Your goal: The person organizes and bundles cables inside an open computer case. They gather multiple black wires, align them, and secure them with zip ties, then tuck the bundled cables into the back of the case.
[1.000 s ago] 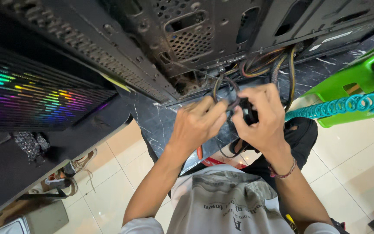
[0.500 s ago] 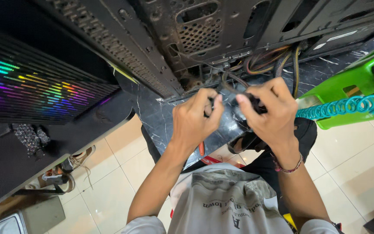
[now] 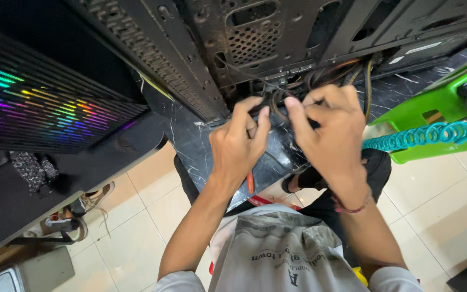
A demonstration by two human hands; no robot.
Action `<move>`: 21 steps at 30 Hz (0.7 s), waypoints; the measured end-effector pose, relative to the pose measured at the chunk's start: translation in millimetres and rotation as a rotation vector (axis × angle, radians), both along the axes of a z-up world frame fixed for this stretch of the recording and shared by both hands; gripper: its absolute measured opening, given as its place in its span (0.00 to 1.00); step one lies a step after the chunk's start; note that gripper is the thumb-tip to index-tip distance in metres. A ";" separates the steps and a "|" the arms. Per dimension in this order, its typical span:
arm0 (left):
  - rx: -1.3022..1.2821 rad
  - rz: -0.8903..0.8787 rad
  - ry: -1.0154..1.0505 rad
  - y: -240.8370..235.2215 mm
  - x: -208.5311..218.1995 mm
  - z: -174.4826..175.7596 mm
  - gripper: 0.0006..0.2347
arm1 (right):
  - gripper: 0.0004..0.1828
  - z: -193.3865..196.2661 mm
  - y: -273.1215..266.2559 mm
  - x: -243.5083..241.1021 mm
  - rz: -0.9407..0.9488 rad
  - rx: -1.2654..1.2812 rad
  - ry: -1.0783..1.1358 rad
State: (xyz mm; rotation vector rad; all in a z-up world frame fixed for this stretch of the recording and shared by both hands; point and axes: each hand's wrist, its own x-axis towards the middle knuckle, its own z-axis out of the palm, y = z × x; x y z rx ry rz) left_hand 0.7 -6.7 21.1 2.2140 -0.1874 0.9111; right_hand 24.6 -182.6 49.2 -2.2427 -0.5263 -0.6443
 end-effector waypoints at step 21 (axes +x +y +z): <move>0.077 0.077 -0.116 5.8 16.6 -3.3 0.02 | 0.02 -27.0 69.1 17.3 -0.263 0.757 0.433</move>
